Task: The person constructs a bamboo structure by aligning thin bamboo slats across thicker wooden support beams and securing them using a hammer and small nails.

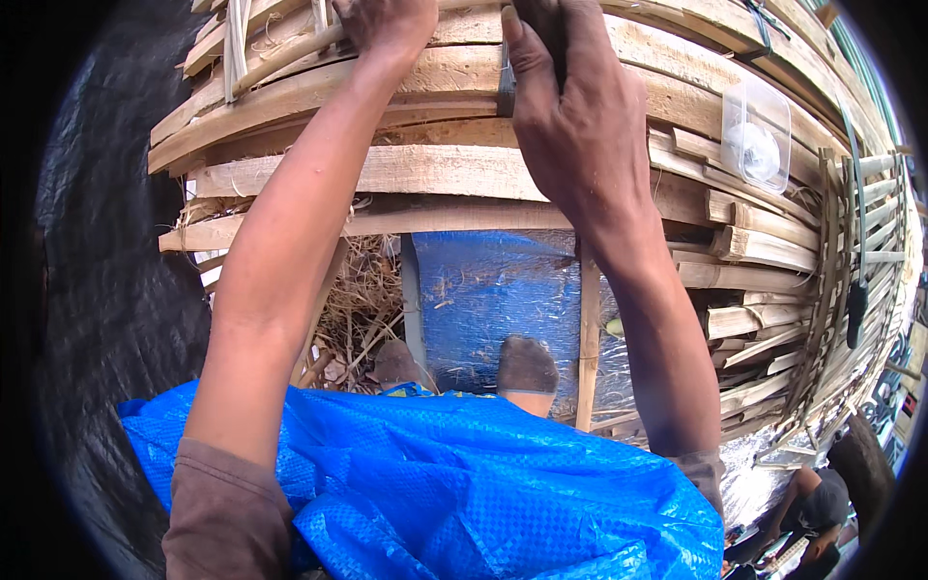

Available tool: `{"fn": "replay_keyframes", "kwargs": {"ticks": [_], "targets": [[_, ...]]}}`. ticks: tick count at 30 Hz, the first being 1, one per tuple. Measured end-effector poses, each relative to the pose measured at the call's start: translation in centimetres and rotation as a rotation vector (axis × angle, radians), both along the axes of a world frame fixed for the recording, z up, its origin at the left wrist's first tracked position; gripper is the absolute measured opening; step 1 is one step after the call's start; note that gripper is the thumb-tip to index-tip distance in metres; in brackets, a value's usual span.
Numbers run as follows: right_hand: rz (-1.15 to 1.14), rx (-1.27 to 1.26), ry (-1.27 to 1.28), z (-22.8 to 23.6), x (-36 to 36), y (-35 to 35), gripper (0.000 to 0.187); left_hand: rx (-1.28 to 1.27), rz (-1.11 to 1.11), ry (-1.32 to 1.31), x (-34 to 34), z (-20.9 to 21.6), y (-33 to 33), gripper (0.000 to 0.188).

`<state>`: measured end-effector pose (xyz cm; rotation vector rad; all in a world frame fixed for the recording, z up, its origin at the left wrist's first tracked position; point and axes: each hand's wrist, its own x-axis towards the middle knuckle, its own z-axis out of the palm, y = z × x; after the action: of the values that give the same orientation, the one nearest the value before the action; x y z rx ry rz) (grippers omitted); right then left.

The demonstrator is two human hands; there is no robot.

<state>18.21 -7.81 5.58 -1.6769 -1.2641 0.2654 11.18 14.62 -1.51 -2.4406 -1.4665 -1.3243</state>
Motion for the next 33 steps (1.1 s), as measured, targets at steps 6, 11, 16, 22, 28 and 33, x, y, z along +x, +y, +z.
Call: {"fn": "replay_keyframes", "kwargs": {"ticks": [6, 11, 16, 22, 28, 33], "targets": [[-0.033, -0.460, -0.024, 0.2, 1.4, 0.7, 0.031, -0.012, 0.023, 0.062, 1.1, -0.2, -1.2, 0.027], [-0.083, 0.014, 0.002, 2.8, 0.8, 0.4, 0.031, -0.011, 0.045, 0.091, 1.0, 0.1, -1.1, 0.026], [-0.027, -0.384, 0.011, -1.3, 1.9, 0.5, 0.028, -0.041, 0.028, 0.046, 1.1, -0.6, 0.1, 0.029], [-0.188, -0.104, 0.083, 2.0, 2.6, -3.6, 0.028, -0.050, -0.182, 0.159, -0.1, -0.1, -0.2, 0.022], [-0.270, -0.194, 0.447, -1.9, 1.5, -12.2, 0.031, 0.201, -0.407, 0.227, -1.4, 1.8, 0.2, 0.022], [-0.308, -0.168, 0.412, -5.0, 1.2, -15.5, 0.029, -0.044, -0.385, 0.174, -0.9, 4.5, -0.8, 0.030]]}}
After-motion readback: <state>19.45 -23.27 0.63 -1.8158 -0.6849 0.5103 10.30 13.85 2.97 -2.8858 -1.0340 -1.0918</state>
